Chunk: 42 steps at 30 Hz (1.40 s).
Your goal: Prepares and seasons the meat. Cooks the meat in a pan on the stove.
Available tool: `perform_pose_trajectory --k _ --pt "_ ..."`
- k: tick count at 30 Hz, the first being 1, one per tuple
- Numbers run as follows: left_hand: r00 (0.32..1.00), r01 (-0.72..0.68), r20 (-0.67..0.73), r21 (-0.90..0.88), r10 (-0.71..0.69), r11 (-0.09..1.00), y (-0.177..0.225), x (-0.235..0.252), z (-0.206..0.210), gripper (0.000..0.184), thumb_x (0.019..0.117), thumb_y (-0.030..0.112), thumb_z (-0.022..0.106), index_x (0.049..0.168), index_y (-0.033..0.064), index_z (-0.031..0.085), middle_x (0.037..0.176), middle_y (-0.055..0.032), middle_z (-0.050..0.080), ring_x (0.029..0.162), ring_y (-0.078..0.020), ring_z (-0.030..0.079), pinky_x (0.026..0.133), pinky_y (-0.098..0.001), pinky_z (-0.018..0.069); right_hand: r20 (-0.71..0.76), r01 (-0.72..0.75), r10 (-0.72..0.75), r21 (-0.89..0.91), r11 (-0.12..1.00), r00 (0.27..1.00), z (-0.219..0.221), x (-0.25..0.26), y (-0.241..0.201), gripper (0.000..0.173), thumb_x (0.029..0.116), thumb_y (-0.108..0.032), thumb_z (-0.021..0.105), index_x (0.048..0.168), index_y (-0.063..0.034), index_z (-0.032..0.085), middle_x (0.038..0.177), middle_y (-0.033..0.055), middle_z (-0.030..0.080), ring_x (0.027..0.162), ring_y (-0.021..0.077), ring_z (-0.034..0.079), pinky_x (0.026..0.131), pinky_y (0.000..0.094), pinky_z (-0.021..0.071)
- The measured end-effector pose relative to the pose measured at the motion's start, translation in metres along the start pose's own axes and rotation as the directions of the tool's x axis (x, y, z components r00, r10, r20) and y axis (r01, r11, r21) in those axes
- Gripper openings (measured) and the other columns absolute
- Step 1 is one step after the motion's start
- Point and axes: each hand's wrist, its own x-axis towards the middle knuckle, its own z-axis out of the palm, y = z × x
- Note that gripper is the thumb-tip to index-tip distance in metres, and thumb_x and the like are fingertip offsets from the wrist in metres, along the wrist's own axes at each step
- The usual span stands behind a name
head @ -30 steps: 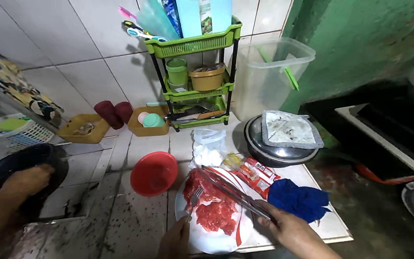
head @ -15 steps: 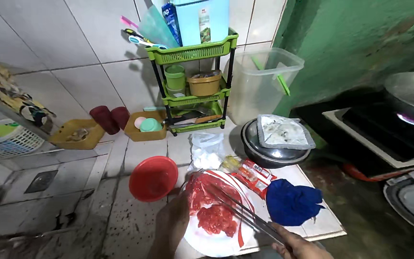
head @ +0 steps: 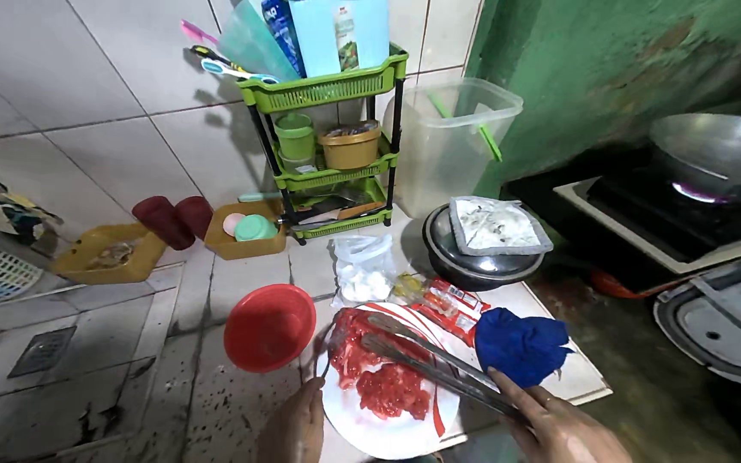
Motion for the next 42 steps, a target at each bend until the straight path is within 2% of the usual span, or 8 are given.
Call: perform_pose_trajectory --k 7,10,15,20,25,31,36,42 --pt "0.992 0.003 0.122 -0.162 0.016 0.987 0.005 -0.006 0.026 0.037 0.1088 0.021 0.045 0.139 0.0097 0.064 0.116 -0.0168 0.073 0.105 -0.0331 0.071 0.095 -0.0534 0.0531 0.045 -0.029 0.028 0.028 0.999 0.999 -0.010 0.014 -0.022 0.055 0.0923 -0.028 0.072 0.146 -0.0192 0.061 0.105 0.0207 0.073 0.082 0.0419 0.073 0.067 0.0605 0.0575" --pt "0.991 -0.029 0.129 -0.060 0.036 0.998 0.010 0.003 0.035 0.040 0.1094 0.023 0.043 0.144 0.0111 0.060 0.121 -0.0165 0.072 0.111 -0.0338 0.069 0.098 -0.0528 0.0524 0.123 -0.076 0.067 0.068 0.995 0.990 -0.012 0.014 -0.032 0.055 0.0939 -0.027 0.071 0.147 -0.0168 0.060 0.107 0.0221 0.073 0.082 0.0428 0.072 0.069 0.0631 0.0568" --pt "0.990 -0.123 -0.051 0.136 0.131 0.983 0.006 0.001 0.052 0.037 0.1066 0.020 0.048 0.138 0.0122 0.066 0.102 -0.0173 0.076 0.090 -0.0382 0.074 0.078 -0.0553 0.0590 0.232 -0.137 0.118 0.069 0.988 0.966 -0.016 0.018 -0.039 0.058 0.0953 -0.030 0.070 0.151 -0.0184 0.055 0.109 0.0214 0.073 0.085 0.0425 0.072 0.073 0.0634 0.0562" --pt "0.995 -0.090 0.064 0.169 0.081 0.981 0.007 0.002 0.046 0.041 0.1088 0.021 0.042 0.146 0.0149 0.058 0.106 -0.0166 0.075 0.095 -0.0367 0.073 0.082 -0.0521 0.0581 0.134 -0.085 0.086 -0.017 0.996 0.987 -0.017 0.024 -0.045 0.056 0.0921 -0.027 0.072 0.146 -0.0180 0.061 0.105 0.0204 0.074 0.080 0.0423 0.073 0.068 0.0634 0.0563" --pt "0.994 -0.101 0.062 0.186 0.091 0.977 0.004 0.002 0.049 0.042 0.1085 0.019 0.042 0.147 0.0153 0.058 0.104 -0.0161 0.075 0.093 -0.0355 0.074 0.080 -0.0511 0.0583 0.291 -0.117 0.126 -0.050 0.992 0.948 -0.036 0.036 -0.047 0.057 0.0954 -0.036 0.069 0.150 -0.0236 0.057 0.107 0.0187 0.074 0.081 0.0386 0.071 0.072 0.0627 0.0552" --pt "0.992 -0.125 0.021 0.196 0.123 0.973 0.001 0.002 0.052 0.040 0.1067 0.016 0.044 0.143 0.0126 0.061 0.100 -0.0155 0.075 0.089 -0.0348 0.074 0.076 -0.0509 0.0589 0.157 -0.079 0.097 -0.117 0.990 0.983 -0.032 0.036 -0.045 0.056 0.0937 -0.032 0.071 0.148 -0.0226 0.060 0.102 0.0193 0.075 0.079 0.0402 0.072 0.068 0.0618 0.0564" --pt "0.993 -0.115 0.010 0.250 0.116 0.961 0.003 0.001 0.053 0.041 0.1064 0.015 0.044 0.144 0.0152 0.061 0.097 -0.0146 0.075 0.085 -0.0339 0.074 0.073 -0.0493 0.0591 0.299 -0.125 0.138 -0.063 0.990 0.944 -0.034 0.038 -0.040 0.059 0.0958 -0.033 0.069 0.152 -0.0267 0.054 0.103 0.0167 0.074 0.079 0.0370 0.071 0.072 0.0620 0.0547" --pt "0.986 -0.140 -0.046 0.264 0.158 0.954 0.000 0.001 0.055 0.040 0.1041 0.013 0.049 0.141 0.0134 0.063 0.095 -0.0153 0.076 0.082 -0.0348 0.075 0.071 -0.0499 0.0596 0.138 -0.107 0.129 -0.156 0.982 0.982 -0.022 0.039 -0.050 0.053 0.0942 -0.030 0.072 0.146 -0.0219 0.062 0.106 0.0199 0.075 0.082 0.0425 0.073 0.069 0.0620 0.0572"
